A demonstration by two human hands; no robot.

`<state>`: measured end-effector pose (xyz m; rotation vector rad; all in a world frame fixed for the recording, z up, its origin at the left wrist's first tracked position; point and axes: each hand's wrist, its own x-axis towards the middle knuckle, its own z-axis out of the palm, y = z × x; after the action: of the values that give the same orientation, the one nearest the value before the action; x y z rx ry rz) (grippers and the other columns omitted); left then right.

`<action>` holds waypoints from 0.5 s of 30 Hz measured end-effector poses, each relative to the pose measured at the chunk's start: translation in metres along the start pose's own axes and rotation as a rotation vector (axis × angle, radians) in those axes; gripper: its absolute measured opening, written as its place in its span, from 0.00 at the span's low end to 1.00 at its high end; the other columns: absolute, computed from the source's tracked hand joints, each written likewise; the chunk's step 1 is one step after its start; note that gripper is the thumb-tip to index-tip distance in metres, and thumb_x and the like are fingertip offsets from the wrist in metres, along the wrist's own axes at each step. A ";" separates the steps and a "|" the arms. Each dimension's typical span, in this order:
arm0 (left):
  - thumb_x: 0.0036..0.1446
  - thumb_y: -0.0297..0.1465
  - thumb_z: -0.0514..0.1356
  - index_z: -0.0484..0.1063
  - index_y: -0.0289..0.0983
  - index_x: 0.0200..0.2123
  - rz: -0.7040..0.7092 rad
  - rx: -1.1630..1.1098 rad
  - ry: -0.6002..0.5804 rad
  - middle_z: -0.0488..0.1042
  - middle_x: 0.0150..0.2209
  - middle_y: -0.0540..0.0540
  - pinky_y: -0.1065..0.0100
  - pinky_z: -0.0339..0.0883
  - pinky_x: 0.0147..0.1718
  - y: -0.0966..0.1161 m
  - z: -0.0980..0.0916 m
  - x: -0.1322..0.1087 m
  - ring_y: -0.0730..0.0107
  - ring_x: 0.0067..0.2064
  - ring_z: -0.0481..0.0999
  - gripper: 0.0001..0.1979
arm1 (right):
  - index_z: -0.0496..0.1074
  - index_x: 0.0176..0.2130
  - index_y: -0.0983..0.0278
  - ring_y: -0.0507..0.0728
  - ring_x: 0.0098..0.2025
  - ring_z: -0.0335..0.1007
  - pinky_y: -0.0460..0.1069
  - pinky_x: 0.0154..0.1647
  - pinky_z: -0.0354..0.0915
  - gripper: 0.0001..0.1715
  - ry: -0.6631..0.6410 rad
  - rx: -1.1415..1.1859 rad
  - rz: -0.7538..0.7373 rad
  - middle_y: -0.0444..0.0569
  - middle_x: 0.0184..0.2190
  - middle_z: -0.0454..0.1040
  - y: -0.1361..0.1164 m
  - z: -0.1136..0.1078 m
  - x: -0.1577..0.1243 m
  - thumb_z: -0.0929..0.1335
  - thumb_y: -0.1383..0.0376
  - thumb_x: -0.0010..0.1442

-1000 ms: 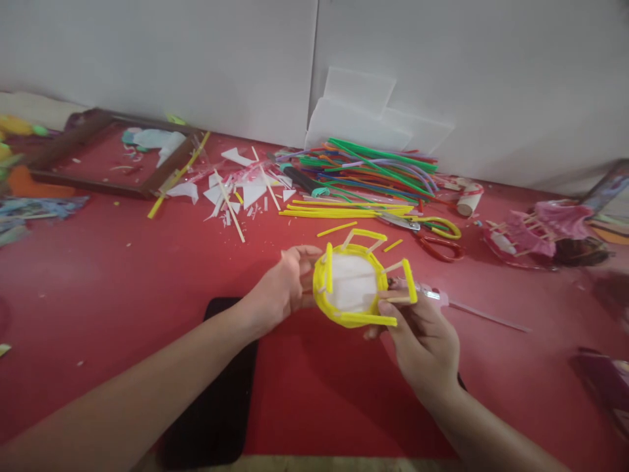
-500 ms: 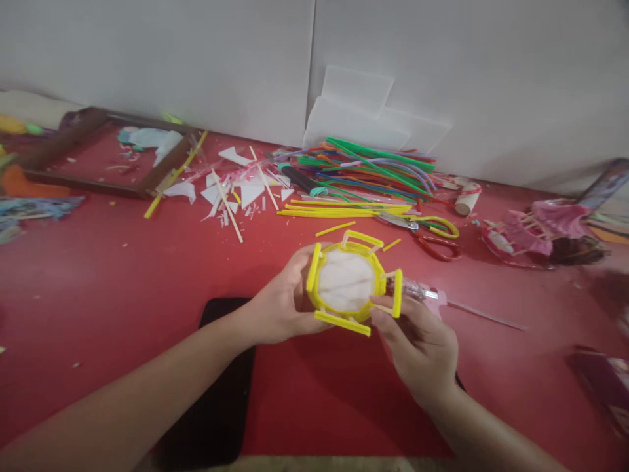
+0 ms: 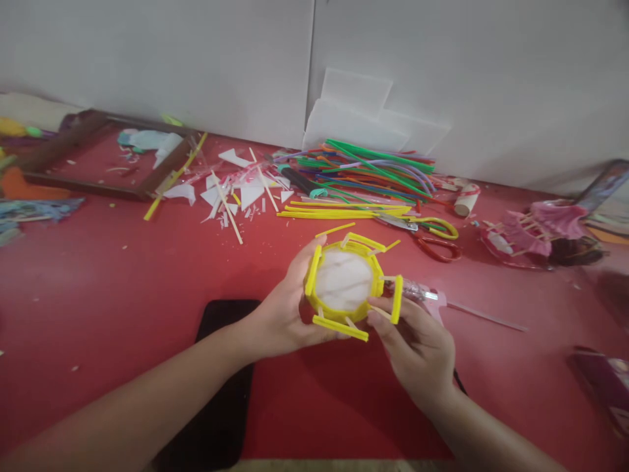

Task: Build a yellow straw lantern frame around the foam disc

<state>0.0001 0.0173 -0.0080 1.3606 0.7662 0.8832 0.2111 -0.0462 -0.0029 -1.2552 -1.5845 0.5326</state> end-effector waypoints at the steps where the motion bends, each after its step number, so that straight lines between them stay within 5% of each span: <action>1: 0.44 0.35 0.79 0.54 0.47 0.72 -0.010 -0.014 0.000 0.52 0.74 0.36 0.38 0.58 0.68 -0.002 0.000 0.000 0.34 0.73 0.56 0.56 | 0.82 0.42 0.58 0.53 0.28 0.80 0.47 0.30 0.77 0.09 -0.001 -0.001 0.003 0.44 0.31 0.84 0.000 0.000 0.000 0.72 0.69 0.65; 8: 0.45 0.31 0.78 0.56 0.49 0.72 -0.009 -0.086 -0.039 0.64 0.69 0.38 0.42 0.64 0.66 -0.010 -0.003 0.001 0.40 0.70 0.65 0.54 | 0.81 0.41 0.58 0.53 0.30 0.81 0.46 0.30 0.76 0.08 0.002 -0.020 -0.021 0.44 0.32 0.84 0.000 0.000 0.000 0.72 0.71 0.64; 15: 0.42 0.37 0.80 0.54 0.45 0.72 0.024 -0.004 -0.032 0.58 0.72 0.35 0.40 0.61 0.67 0.002 0.000 0.002 0.37 0.71 0.61 0.58 | 0.81 0.44 0.56 0.51 0.29 0.79 0.43 0.29 0.75 0.12 -0.004 0.009 -0.018 0.41 0.30 0.83 -0.002 -0.001 0.002 0.71 0.71 0.65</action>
<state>0.0014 0.0193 -0.0056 1.3801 0.7243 0.8789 0.2114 -0.0458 -0.0001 -1.2328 -1.5935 0.5314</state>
